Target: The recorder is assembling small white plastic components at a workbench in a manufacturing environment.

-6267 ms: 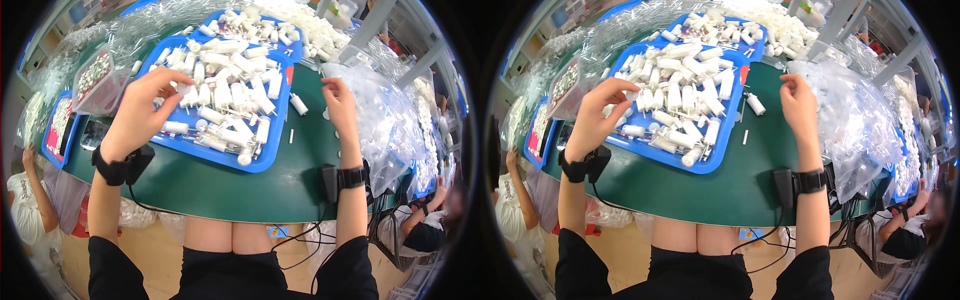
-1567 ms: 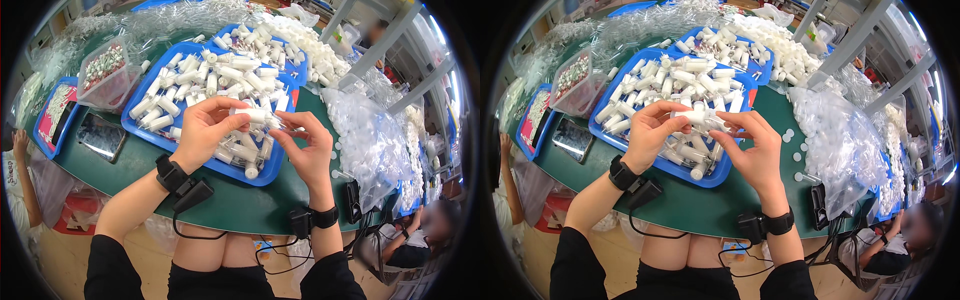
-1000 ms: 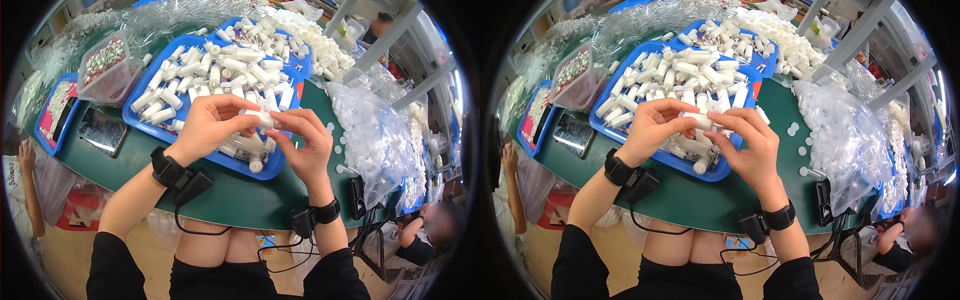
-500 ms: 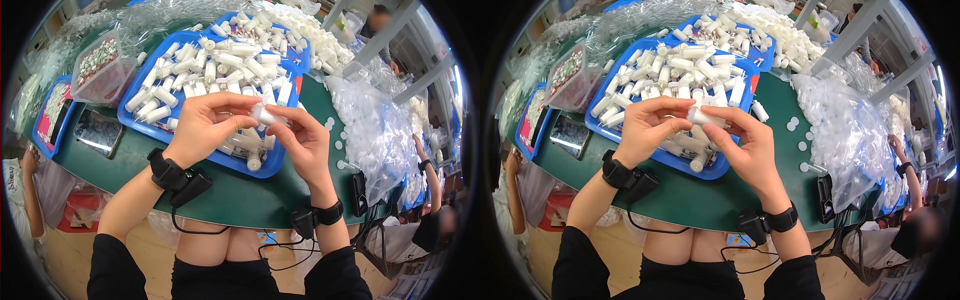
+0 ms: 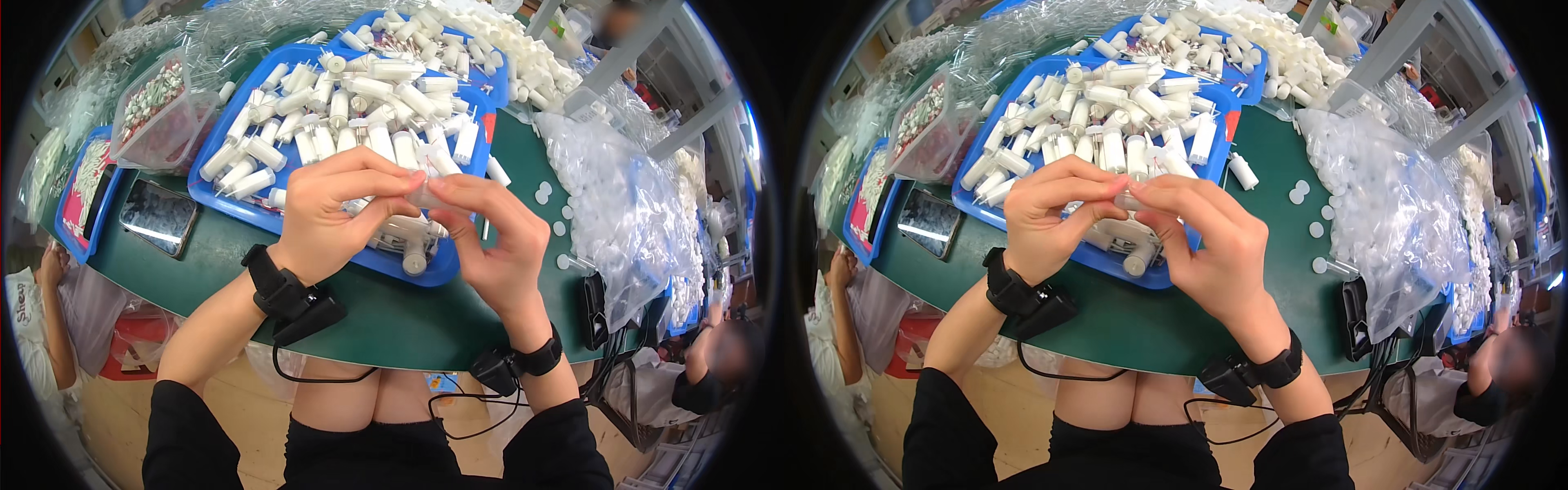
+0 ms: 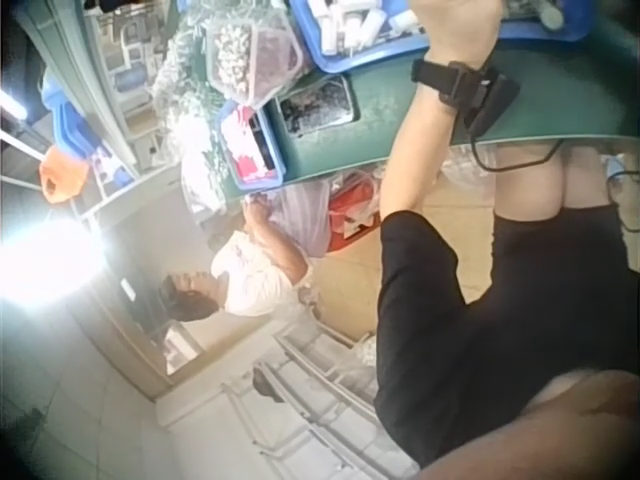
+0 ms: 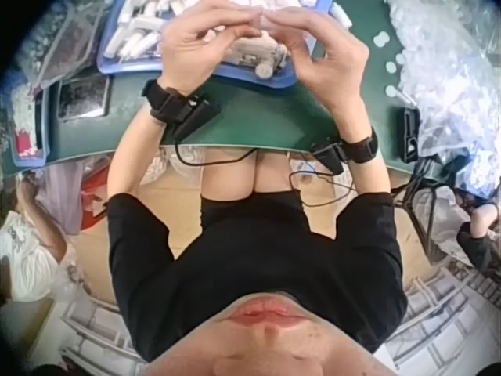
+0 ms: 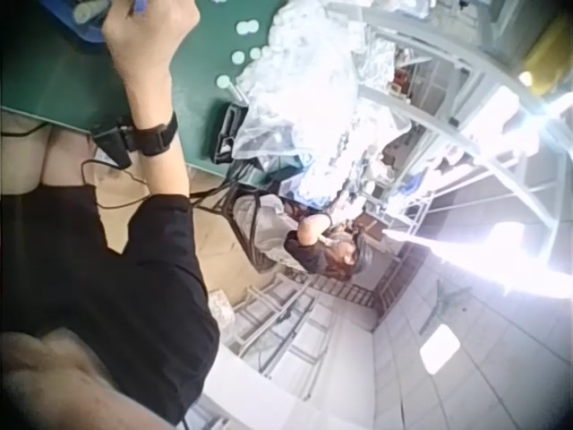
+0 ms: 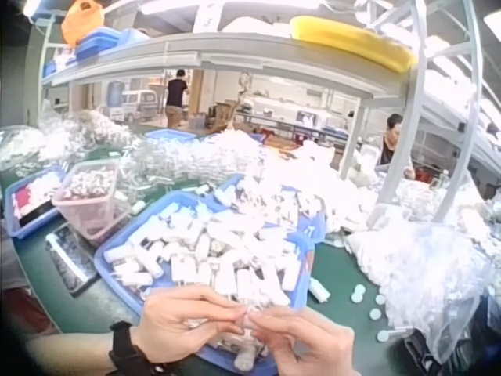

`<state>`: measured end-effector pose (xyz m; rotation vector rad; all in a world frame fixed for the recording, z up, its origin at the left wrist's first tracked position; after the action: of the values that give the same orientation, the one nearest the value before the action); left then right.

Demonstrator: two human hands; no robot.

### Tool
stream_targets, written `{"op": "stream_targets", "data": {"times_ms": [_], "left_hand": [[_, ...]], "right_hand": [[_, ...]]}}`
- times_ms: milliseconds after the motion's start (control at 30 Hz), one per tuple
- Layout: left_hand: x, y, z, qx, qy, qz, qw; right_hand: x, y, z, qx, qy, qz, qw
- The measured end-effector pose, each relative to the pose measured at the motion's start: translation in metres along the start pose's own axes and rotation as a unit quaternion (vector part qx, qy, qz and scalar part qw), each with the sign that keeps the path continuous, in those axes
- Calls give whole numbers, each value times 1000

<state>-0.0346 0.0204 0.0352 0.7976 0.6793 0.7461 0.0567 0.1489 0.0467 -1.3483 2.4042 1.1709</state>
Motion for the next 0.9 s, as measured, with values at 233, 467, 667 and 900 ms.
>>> {"op": "stream_targets", "data": {"times_ms": [233, 467, 667, 900], "left_hand": [[4, -5, -15, -121, -195, 91, 969], [1, -6, -18, -186, -208, 65, 958], [-2, -5, -11, -99, -160, 28, 982], [1, -2, -8, -67, -111, 46, 990]], "right_hand": [[2, 3, 9, 87, 28, -22, 996], [2, -2, -3, -54, -89, 46, 993], [2, -4, -7, -68, -94, 58, 992], [3, -4, -13, -111, -92, 85, 986]]}}
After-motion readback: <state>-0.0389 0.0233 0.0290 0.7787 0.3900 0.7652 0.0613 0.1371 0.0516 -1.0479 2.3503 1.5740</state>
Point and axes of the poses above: each hand's wrist, its own y-axis towards the middle knuckle, its own x-axis out of the palm, z = x × y, the point moved 5 cm from there along y, towards the middle knuckle, and after that the axes turned 15 degrees about x, right-handed, at the moved point
